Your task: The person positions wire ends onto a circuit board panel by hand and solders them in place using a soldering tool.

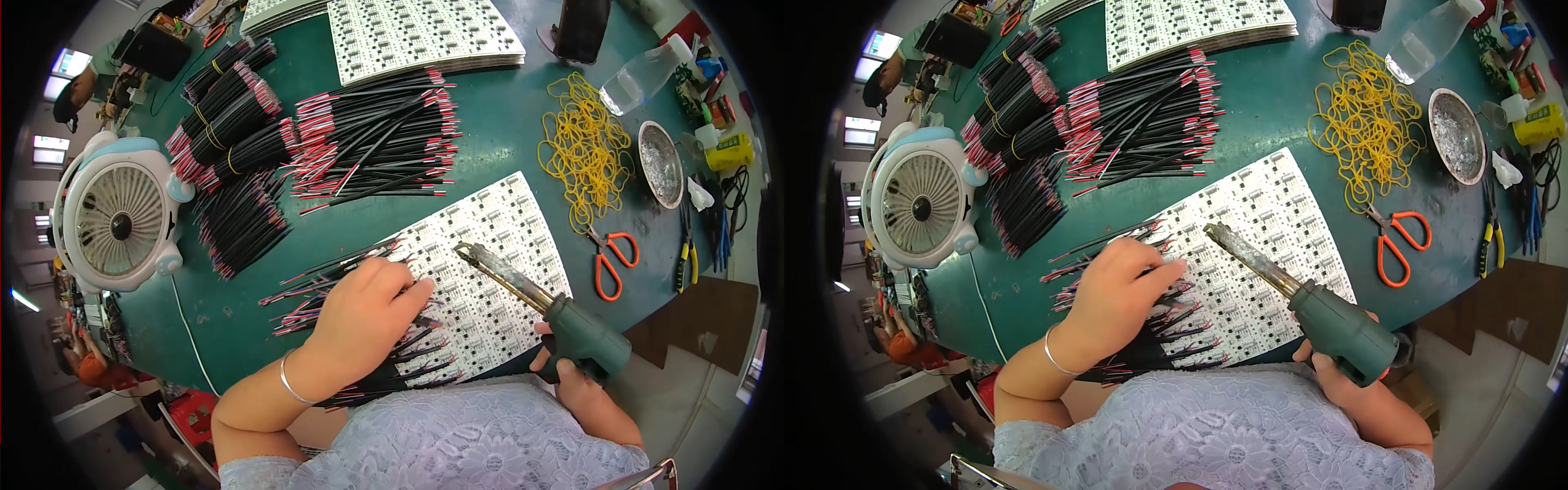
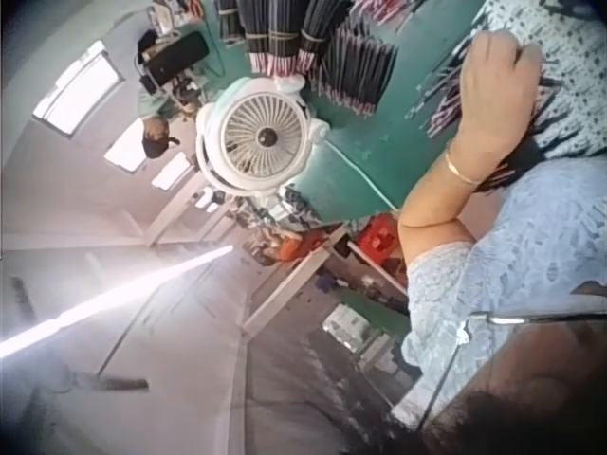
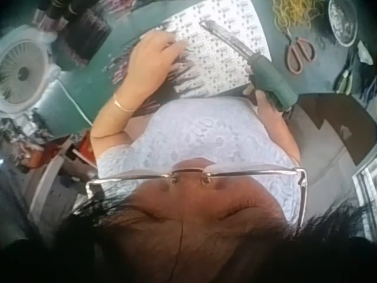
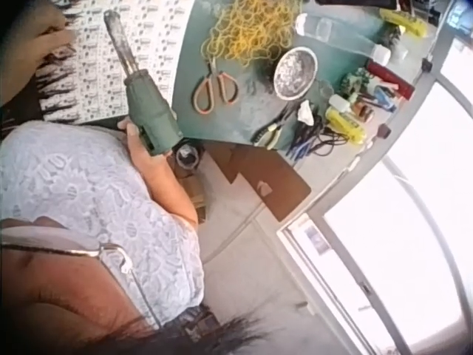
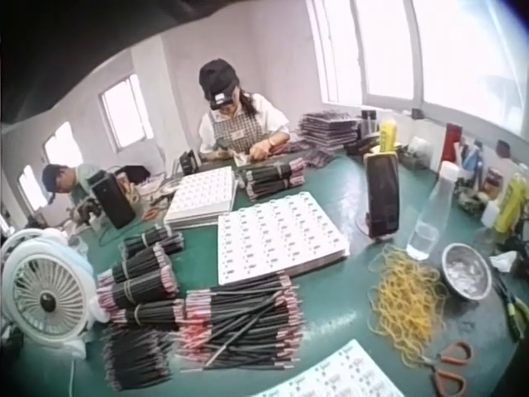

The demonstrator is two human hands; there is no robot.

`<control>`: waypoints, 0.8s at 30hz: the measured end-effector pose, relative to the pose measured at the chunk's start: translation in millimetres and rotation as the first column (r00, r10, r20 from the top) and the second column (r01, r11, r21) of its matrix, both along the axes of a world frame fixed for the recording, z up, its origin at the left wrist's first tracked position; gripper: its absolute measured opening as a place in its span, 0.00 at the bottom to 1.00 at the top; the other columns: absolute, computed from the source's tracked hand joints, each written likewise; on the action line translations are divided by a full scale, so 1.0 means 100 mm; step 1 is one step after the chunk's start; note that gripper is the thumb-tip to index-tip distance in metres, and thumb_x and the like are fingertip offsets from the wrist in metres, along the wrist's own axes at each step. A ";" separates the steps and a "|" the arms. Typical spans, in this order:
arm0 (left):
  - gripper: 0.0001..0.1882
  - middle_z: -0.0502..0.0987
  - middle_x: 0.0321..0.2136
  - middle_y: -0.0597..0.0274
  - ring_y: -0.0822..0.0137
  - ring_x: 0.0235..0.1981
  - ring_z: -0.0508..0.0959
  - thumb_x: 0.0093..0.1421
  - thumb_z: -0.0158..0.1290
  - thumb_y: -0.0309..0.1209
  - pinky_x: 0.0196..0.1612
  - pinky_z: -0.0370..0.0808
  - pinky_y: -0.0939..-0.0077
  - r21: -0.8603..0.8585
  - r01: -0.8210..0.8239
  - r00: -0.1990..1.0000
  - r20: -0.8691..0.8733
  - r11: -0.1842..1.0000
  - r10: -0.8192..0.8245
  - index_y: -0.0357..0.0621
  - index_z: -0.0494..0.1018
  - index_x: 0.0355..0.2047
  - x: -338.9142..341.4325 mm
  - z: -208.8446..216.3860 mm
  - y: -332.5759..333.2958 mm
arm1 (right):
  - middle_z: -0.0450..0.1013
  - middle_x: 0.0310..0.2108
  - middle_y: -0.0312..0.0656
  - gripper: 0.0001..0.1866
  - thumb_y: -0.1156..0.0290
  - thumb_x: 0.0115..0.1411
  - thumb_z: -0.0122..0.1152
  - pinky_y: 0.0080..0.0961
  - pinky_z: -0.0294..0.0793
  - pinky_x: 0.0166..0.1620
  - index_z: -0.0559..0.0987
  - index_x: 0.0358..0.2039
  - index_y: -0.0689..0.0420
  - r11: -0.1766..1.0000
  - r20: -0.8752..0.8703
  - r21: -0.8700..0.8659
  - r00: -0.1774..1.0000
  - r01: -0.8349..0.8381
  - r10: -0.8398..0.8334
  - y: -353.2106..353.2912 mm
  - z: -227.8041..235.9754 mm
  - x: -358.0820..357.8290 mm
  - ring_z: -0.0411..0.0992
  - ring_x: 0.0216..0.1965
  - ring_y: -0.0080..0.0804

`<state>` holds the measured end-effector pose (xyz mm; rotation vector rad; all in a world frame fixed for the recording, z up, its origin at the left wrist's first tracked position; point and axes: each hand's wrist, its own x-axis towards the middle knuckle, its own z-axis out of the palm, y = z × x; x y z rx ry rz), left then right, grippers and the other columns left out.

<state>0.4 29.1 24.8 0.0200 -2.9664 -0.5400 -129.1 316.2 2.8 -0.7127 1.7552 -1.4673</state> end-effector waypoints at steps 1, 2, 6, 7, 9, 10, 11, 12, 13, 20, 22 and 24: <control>0.15 0.69 0.26 0.64 0.66 0.22 0.71 0.47 0.56 0.25 0.23 0.69 0.73 0.055 -0.031 0.990 -0.135 0.998 0.038 0.44 0.77 0.38 0.02 0.02 0.01 | 0.75 0.34 0.47 0.21 0.74 0.58 0.51 0.25 0.73 0.36 0.65 0.51 0.67 0.999 0.004 -0.034 0.999 0.039 -0.039 -0.01 0.01 0.02 0.76 0.25 0.28; 0.14 0.68 0.24 0.64 0.64 0.21 0.70 0.49 0.57 0.24 0.22 0.68 0.70 0.115 -0.054 0.961 -0.265 0.992 0.083 0.43 0.78 0.38 0.03 0.04 0.03 | 0.75 0.34 0.47 0.21 0.74 0.58 0.51 0.25 0.73 0.36 0.65 0.51 0.67 0.998 0.009 -0.033 0.999 0.045 -0.045 -0.01 0.00 0.02 0.76 0.25 0.28; 0.17 0.68 0.25 0.63 0.63 0.22 0.70 0.50 0.58 0.24 0.23 0.67 0.70 0.115 -0.146 0.983 -0.098 0.983 0.158 0.43 0.77 0.43 0.10 -0.10 0.17 | 0.76 0.31 0.43 0.17 0.74 0.58 0.52 0.25 0.74 0.32 0.69 0.48 0.65 0.999 -0.009 -0.014 0.999 0.039 -0.040 0.07 -0.04 -0.01 0.76 0.23 0.28; 0.19 0.67 0.25 0.63 0.64 0.23 0.70 0.50 0.56 0.24 0.22 0.66 0.72 0.097 -0.156 0.972 -0.163 0.983 0.170 0.43 0.76 0.44 0.10 -0.18 0.19 | 0.76 0.30 0.42 0.15 0.74 0.58 0.52 0.25 0.74 0.31 0.72 0.45 0.64 0.997 -0.133 0.044 0.988 -0.070 0.076 0.10 -0.04 -0.03 0.76 0.23 0.29; 0.20 0.66 0.25 0.64 0.65 0.23 0.69 0.50 0.55 0.25 0.22 0.66 0.72 0.038 -0.139 0.983 -0.117 0.990 0.143 0.43 0.76 0.45 0.17 -0.19 0.22 | 0.76 0.29 0.42 0.12 0.74 0.57 0.53 0.26 0.74 0.31 0.73 0.42 0.63 0.996 -0.144 0.050 0.986 -0.080 0.086 0.09 0.01 -0.03 0.76 0.22 0.29; 0.21 0.66 0.25 0.64 0.66 0.23 0.69 0.50 0.53 0.26 0.22 0.67 0.72 -0.023 -0.118 0.991 -0.068 0.993 0.116 0.43 0.75 0.46 0.19 -0.18 0.23 | 0.76 0.28 0.41 0.10 0.75 0.56 0.54 0.27 0.74 0.32 0.75 0.39 0.62 0.995 -0.153 0.053 0.984 -0.088 0.095 0.07 0.04 -0.04 0.76 0.22 0.30; 0.21 0.66 0.25 0.64 0.66 0.23 0.69 0.50 0.53 0.26 0.22 0.67 0.72 -0.021 -0.115 0.991 -0.066 0.993 0.113 0.43 0.75 0.46 0.20 -0.17 0.24 | 0.76 0.28 0.41 0.10 0.75 0.56 0.54 0.27 0.74 0.32 0.75 0.39 0.62 0.995 -0.152 0.055 0.984 -0.085 0.093 0.07 0.02 -0.06 0.76 0.22 0.30; 0.20 0.65 0.25 0.64 0.67 0.23 0.69 0.50 0.52 0.26 0.23 0.67 0.73 -0.038 -0.111 0.993 -0.039 0.993 0.109 0.43 0.75 0.46 0.20 -0.14 0.24 | 0.76 0.33 0.43 0.15 0.68 0.58 0.54 0.27 0.74 0.31 0.73 0.44 0.63 0.983 -0.191 0.061 0.964 -0.176 0.184 0.08 0.02 -0.09 0.75 0.22 0.30; 0.20 0.64 0.24 0.65 0.67 0.23 0.69 0.50 0.51 0.27 0.23 0.67 0.73 -0.056 -0.106 0.994 -0.011 0.993 0.106 0.43 0.75 0.46 0.20 -0.14 0.24 | 0.76 0.37 0.44 0.21 0.61 0.60 0.54 0.26 0.75 0.31 0.72 0.48 0.64 0.962 -0.230 0.070 0.934 -0.264 0.273 0.08 0.02 -0.10 0.75 0.22 0.31; 0.17 0.63 0.23 0.65 0.67 0.22 0.69 0.50 0.52 0.27 0.23 0.67 0.73 -0.020 -0.076 0.997 -0.018 0.997 0.075 0.42 0.75 0.43 0.22 -0.18 0.23 | 0.74 0.33 0.42 0.12 0.70 0.59 0.53 0.25 0.75 0.29 0.74 0.41 0.64 0.960 -0.354 0.099 0.892 -0.263 0.281 0.00 0.05 -0.05 0.75 0.23 0.29; 0.17 0.63 0.23 0.64 0.67 0.22 0.69 0.50 0.52 0.28 0.23 0.67 0.72 -0.017 -0.087 0.996 0.003 0.996 0.087 0.42 0.75 0.42 0.22 -0.18 0.24 | 0.72 0.29 0.42 0.11 0.72 0.57 0.55 0.25 0.75 0.28 0.75 0.39 0.64 0.957 -0.407 0.120 0.867 -0.263 0.289 -0.04 0.09 -0.06 0.75 0.22 0.28; 0.17 0.63 0.23 0.64 0.67 0.22 0.70 0.50 0.52 0.28 0.23 0.67 0.72 -0.016 -0.093 0.996 0.005 0.996 0.093 0.41 0.75 0.42 0.22 -0.16 0.25 | 0.72 0.29 0.42 0.11 0.72 0.57 0.55 0.25 0.75 0.28 0.75 0.39 0.64 0.949 -0.410 0.126 0.856 -0.288 0.314 -0.05 0.10 -0.09 0.75 0.22 0.28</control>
